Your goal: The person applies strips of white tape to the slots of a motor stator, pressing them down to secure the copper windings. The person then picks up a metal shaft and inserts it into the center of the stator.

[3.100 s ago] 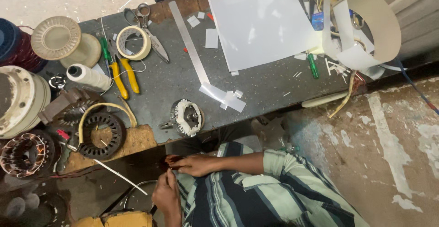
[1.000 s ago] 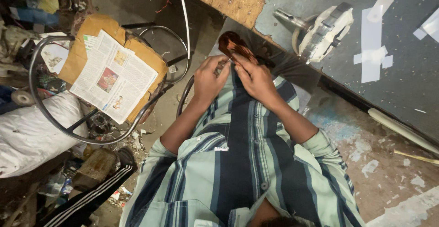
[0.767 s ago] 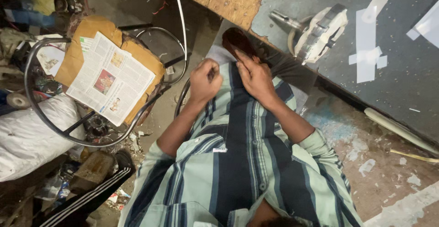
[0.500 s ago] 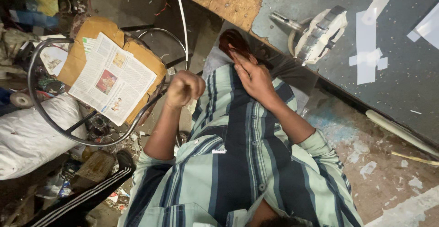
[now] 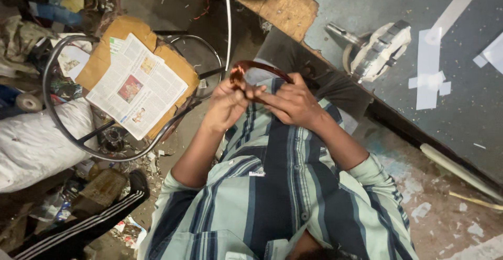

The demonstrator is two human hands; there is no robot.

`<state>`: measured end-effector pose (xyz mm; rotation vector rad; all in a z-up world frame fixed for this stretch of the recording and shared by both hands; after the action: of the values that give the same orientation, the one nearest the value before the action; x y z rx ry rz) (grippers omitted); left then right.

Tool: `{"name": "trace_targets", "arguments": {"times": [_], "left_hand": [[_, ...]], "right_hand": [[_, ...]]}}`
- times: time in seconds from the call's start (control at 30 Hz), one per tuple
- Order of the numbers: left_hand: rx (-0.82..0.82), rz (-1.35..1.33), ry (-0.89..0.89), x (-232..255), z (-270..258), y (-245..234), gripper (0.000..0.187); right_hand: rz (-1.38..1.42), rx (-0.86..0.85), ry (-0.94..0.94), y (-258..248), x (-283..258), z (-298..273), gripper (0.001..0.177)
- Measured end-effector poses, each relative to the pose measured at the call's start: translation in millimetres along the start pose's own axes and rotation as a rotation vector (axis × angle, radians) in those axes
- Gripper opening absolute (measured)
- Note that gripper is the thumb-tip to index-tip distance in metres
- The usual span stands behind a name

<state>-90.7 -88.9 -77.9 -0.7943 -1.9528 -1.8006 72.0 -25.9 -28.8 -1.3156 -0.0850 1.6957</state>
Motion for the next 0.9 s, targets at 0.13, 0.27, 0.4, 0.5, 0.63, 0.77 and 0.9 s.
{"name": "trace_targets", "arguments": {"times": [0.13, 0.27, 0.4, 0.5, 0.63, 0.77, 0.9], "left_hand": [[0.006, 0.184, 0.049, 13, -15, 7, 0.01], [0.041, 0.128, 0.073, 24, -15, 16, 0.011], [0.012, 0.204, 0.03, 25, -16, 28, 0.012], [-0.067, 0.186, 0.002, 24, -16, 40, 0.017], [-0.113, 0.185, -0.009, 26, -19, 43, 0.017], [-0.215, 0.175, -0.005, 28, -22, 47, 0.017], [-0.381, 0.158, -0.004, 32, -24, 56, 0.023]], "right_hand": [[-0.023, 0.03, -0.134, -16, -19, 8, 0.039], [0.003, 0.353, -0.102, -50, -41, 9, 0.038], [0.038, 0.35, 0.204, -53, -26, 13, 0.044], [0.093, 0.307, 0.22, -40, -14, 20, 0.034], [0.401, 0.405, 0.419, -24, 7, 9, 0.017], [0.962, 0.473, 0.545, -16, 14, -2, 0.041], [0.882, 0.152, 0.449, -24, 3, 5, 0.095]]}}
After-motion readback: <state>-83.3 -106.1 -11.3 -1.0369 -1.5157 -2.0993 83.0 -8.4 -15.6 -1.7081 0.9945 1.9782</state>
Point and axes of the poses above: each hand's wrist, its own z-axis towards the middle knuckle, its own y-axis out of the palm, x = y × z, the point moved 6 cm from there along z, towards the middle knuckle, and after that the axes turned 7 degrees about z, right-handed, at the moved point
